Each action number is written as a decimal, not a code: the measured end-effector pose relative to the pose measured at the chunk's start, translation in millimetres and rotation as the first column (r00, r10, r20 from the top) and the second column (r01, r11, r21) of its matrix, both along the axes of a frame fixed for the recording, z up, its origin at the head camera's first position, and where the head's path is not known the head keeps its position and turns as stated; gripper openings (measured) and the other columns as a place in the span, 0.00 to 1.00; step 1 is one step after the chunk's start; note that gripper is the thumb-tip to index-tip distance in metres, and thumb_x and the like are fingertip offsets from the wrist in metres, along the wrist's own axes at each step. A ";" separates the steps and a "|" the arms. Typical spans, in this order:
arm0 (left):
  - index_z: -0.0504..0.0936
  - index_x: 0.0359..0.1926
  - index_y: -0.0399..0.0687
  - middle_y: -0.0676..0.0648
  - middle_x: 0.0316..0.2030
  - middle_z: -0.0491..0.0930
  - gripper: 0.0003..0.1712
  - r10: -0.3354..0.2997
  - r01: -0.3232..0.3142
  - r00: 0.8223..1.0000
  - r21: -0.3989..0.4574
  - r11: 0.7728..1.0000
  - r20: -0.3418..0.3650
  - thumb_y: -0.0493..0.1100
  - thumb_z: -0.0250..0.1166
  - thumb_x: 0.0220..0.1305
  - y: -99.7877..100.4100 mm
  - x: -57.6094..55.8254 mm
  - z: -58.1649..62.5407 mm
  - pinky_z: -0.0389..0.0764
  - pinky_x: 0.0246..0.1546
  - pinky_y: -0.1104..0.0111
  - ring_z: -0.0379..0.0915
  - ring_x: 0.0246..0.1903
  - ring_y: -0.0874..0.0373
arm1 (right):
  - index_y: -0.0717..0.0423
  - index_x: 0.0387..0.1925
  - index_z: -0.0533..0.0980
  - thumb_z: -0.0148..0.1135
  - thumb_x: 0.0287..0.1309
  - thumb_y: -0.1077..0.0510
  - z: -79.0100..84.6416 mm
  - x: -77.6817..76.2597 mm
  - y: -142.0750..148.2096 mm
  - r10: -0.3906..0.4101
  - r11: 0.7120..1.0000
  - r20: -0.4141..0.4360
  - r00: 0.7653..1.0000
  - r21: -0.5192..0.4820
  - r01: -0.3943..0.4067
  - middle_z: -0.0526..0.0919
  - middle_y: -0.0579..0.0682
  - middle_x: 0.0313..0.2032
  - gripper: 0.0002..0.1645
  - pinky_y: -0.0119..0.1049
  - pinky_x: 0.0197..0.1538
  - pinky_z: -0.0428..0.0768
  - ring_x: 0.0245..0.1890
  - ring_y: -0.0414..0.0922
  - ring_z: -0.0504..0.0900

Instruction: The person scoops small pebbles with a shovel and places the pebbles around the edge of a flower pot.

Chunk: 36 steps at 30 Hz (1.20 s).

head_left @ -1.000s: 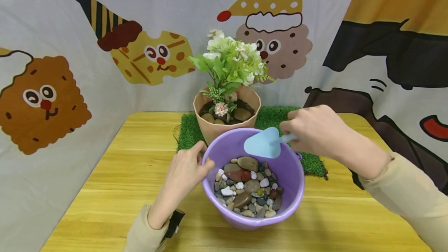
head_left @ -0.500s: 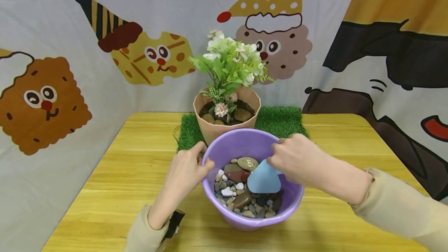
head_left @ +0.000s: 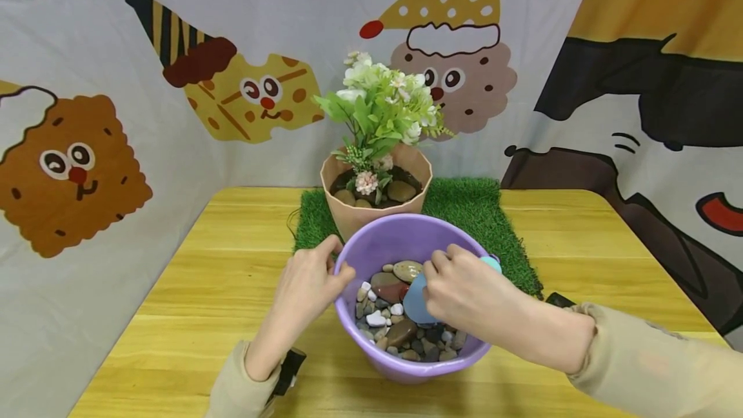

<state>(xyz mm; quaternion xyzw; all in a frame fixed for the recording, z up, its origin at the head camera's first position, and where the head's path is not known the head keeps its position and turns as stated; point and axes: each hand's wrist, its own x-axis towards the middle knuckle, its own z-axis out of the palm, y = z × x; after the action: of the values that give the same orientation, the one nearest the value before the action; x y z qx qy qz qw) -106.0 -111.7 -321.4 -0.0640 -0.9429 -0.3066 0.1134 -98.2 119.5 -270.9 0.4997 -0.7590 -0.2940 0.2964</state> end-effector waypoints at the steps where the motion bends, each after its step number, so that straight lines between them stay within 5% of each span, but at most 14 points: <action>1: 0.77 0.29 0.49 0.54 0.09 0.67 0.06 0.001 -0.001 1.000 0.001 1.000 -0.001 0.41 0.64 0.47 -0.1 0.1 0.1 0.61 0.12 0.72 0.60 0.10 0.63 | 0.46 0.11 0.75 0.66 0.40 0.55 -0.7 -0.3 -1.0 0.014 1.000 -0.008 1.000 0.009 -0.014 0.68 0.44 0.15 0.10 0.31 0.23 0.61 0.17 0.41 0.60; 19: 0.76 0.27 0.50 0.55 0.09 0.67 0.05 0.000 -0.001 1.000 -0.005 1.000 -0.017 0.40 0.64 0.46 -0.6 -0.9 -1.1 0.62 0.12 0.71 0.61 0.11 0.62 | 0.42 0.17 0.77 0.61 0.50 0.46 -13.1 -22.4 -10.0 0.225 0.967 0.007 0.974 0.123 -0.224 0.78 0.42 0.21 0.11 0.29 0.28 0.66 0.22 0.38 0.69; 36: 0.75 0.26 0.50 0.55 0.09 0.65 0.05 0.003 -0.003 1.000 -0.008 1.000 -0.014 0.41 0.63 0.46 0.1 -0.6 -0.4 0.61 0.12 0.71 0.60 0.11 0.62 | 0.39 0.21 0.81 0.64 0.49 0.44 -18.7 -42.5 3.5 0.247 0.962 0.256 0.935 0.050 -0.267 0.79 0.38 0.22 0.08 0.28 0.29 0.72 0.23 0.36 0.73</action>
<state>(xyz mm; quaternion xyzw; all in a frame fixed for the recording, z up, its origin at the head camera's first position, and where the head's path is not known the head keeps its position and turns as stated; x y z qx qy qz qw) -106.7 -111.6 -321.8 -0.0651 -0.9434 -0.3021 0.1205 -140.6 123.0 -289.6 0.6393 -0.7051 -0.2195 0.2141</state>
